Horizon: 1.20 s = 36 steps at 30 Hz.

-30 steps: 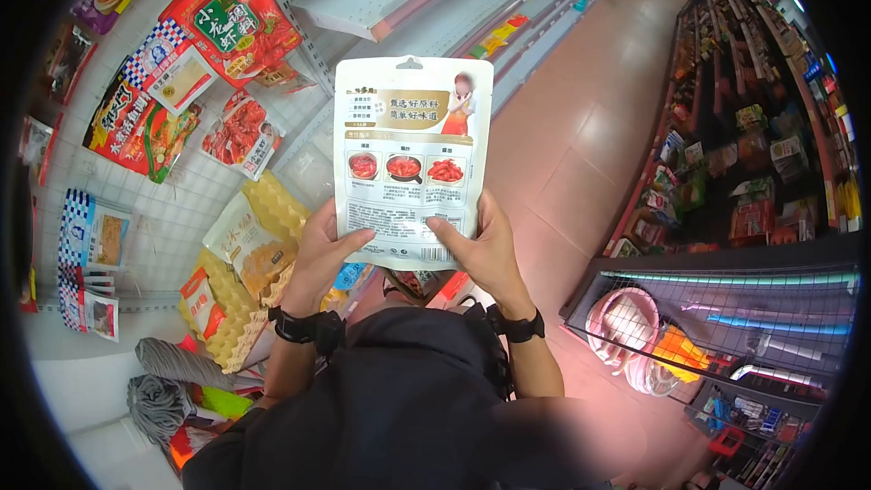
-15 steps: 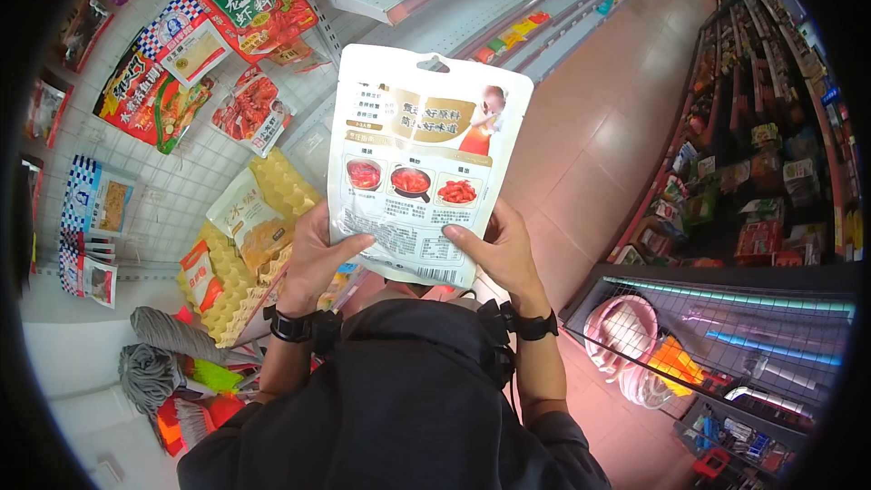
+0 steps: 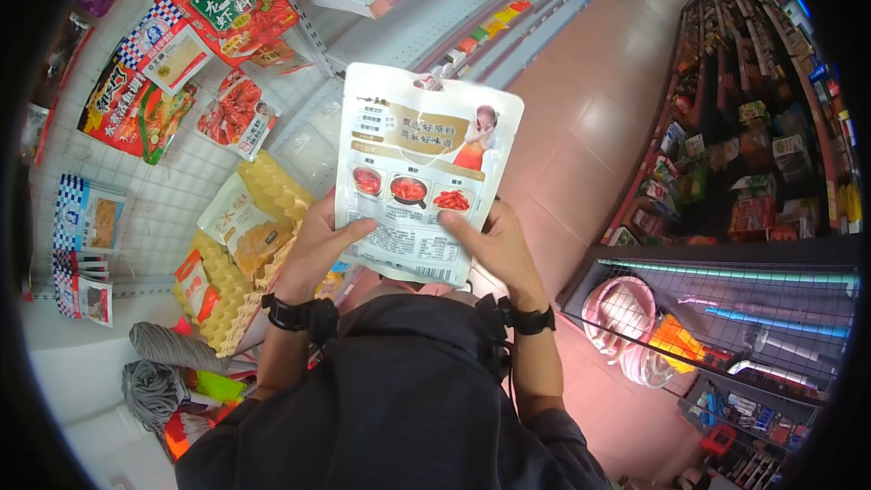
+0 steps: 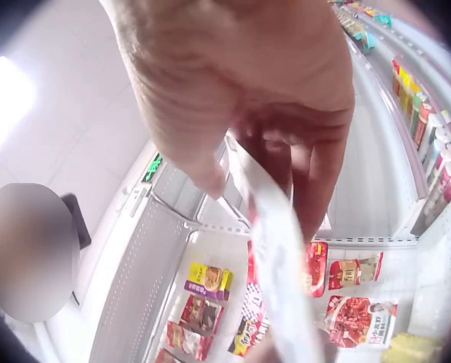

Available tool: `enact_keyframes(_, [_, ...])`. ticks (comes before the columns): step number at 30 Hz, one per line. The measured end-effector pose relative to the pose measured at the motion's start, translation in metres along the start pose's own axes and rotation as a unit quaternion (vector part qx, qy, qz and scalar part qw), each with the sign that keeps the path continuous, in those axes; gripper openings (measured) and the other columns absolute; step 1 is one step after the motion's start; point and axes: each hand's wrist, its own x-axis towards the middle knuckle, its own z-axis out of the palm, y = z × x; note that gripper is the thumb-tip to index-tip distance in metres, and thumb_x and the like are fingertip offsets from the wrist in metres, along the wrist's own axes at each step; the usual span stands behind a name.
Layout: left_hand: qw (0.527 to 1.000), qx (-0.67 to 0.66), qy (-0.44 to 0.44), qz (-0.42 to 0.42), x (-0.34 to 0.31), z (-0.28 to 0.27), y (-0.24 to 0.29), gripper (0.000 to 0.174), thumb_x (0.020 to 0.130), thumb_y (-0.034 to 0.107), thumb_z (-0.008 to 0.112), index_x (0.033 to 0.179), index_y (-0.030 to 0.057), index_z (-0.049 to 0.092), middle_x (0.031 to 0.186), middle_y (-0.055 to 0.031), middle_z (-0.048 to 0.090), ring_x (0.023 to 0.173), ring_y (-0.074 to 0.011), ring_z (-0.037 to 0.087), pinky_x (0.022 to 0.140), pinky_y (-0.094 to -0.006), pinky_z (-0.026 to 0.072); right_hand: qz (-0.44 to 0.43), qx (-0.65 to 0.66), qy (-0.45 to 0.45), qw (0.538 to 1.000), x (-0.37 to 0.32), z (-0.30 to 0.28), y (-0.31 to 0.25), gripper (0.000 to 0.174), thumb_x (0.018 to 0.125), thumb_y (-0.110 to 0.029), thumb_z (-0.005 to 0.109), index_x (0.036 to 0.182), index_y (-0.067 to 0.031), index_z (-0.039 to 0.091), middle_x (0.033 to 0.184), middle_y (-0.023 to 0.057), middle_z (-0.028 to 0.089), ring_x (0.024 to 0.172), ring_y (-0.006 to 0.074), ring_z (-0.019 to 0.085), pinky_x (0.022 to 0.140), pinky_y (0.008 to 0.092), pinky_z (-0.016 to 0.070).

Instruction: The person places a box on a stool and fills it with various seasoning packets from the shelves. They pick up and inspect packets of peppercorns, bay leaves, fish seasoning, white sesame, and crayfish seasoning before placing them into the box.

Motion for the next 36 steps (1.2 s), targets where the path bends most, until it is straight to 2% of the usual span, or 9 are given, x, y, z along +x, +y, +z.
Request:
enact_keyframes(8, [0.993,0.092,-0.059,-0.054,0.062,-0.043,-0.150,0.029,0.090,0.010,0.070,0.114,-0.0048,0.065,0.105,-0.0078,0.071,0.098,-0.0131,0.066,0.087,-0.0287,0.0525,0.094,-0.088,-0.032,0.991,0.044,-0.022,0.045,0.038,0.098,-0.024,0.062,0.127,0.0001,0.061,0.087,-0.0016,0.065,0.079,0.0063,0.058,0.073,0.0257,0.0481])
enact_keyframes(11, [0.997,0.008,-0.062,-0.047,0.077,-0.056,-0.230,0.042,0.090,0.012,0.071,0.126,-0.0034,0.057,0.118,-0.0122,0.067,0.106,-0.0171,0.064,0.092,-0.0312,0.0508,0.155,-0.105,-0.116,0.976,0.056,-0.004,0.138,0.034,0.096,-0.027,0.063,0.120,-0.0032,0.067,0.082,-0.0026,0.062,0.074,0.0065,0.056,0.069,0.0263,0.0468])
enact_keyframes(13, [0.990,0.058,0.087,-0.098,0.075,-0.058,-0.253,0.060,0.089,0.011,0.071,0.141,0.0014,0.042,0.132,-0.0167,0.056,0.116,-0.0225,0.059,0.097,-0.0347,0.0484,0.217,-0.183,-0.186,0.941,0.065,0.003,0.220,0.033,0.094,-0.030,0.065,0.114,-0.0037,0.071,0.082,0.0009,0.067,0.074,0.0094,0.058,0.069,0.0284,0.0477])
enact_keyframes(17, [0.985,-0.060,0.090,-0.136,0.066,-0.068,-0.269,0.068,0.093,0.017,0.064,0.150,0.0054,0.028,0.138,-0.0170,0.050,0.124,-0.0254,0.053,0.098,-0.0382,0.0469,0.265,-0.227,-0.175,0.921,0.067,0.033,0.306,0.034,0.095,-0.032,0.064,0.113,-0.0047,0.071,0.083,0.0073,0.070,0.075,0.0147,0.061,0.073,0.0322,0.0498])
enact_keyframes(19, [0.980,-0.059,0.102,-0.158,0.060,-0.074,-0.272,0.065,0.094,0.019,0.062,0.149,0.0044,0.031,0.138,-0.0152,0.051,0.123,-0.0252,0.053,0.097,-0.0366,0.0469,0.216,-0.305,-0.138,0.917,0.067,0.039,0.321,0.044,0.097,-0.045,0.057,0.113,-0.0069,0.071,0.097,0.0134,0.073,0.093,0.0219,0.067,0.082,0.0354,0.0505])
enact_keyframes(24, [0.981,0.043,0.015,-0.191,0.040,-0.098,-0.318,0.045,0.093,0.015,0.063,0.136,0.0042,0.051,0.130,-0.0106,0.056,0.113,-0.0195,0.057,0.086,-0.0304,0.0493,0.133,-0.206,-0.224,0.943,0.022,0.047,0.395,0.038,0.102,-0.035,0.047,0.134,-0.0196,0.060,0.106,0.0188,0.071,0.103,0.0323,0.067,0.091,0.0391,0.0501])
enact_keyframes(25, [0.976,0.049,-0.013,-0.213,0.037,-0.100,-0.326,0.040,0.094,0.014,0.063,0.131,0.0043,0.055,0.127,-0.0094,0.058,0.111,-0.0173,0.057,0.084,-0.0291,0.0497,0.125,-0.297,-0.187,0.928,0.006,0.057,0.389,0.038,0.101,-0.031,0.047,0.134,-0.0183,0.060,0.103,0.0211,0.071,0.098,0.0359,0.068,0.090,0.0421,0.0523])
enact_keyframes(30, [0.956,-0.041,-0.044,-0.286,0.021,-0.113,-0.337,0.026,0.096,0.013,0.060,0.120,0.0036,0.059,0.114,-0.0057,0.061,0.104,-0.0127,0.058,0.083,-0.0271,0.0499,0.149,-0.452,-0.203,0.856,-0.010,0.074,0.439,0.031,0.093,-0.024,0.050,0.114,-0.0094,0.067,0.092,0.0267,0.068,0.081,0.0461,0.067,0.075,0.0541,0.0547])
enact_keyframes(36, [0.964,-0.055,-0.088,-0.244,0.043,-0.129,-0.323,0.027,0.099,0.017,0.057,0.122,0.0019,0.058,0.117,-0.0070,0.061,0.111,-0.0134,0.057,0.092,-0.0275,0.0475,0.185,-0.433,-0.182,0.863,0.005,0.082,0.419,0.029,0.090,-0.024,0.051,0.099,-0.0042,0.071,0.094,0.0232,0.069,0.087,0.0421,0.068,0.082,0.0504,0.0535])
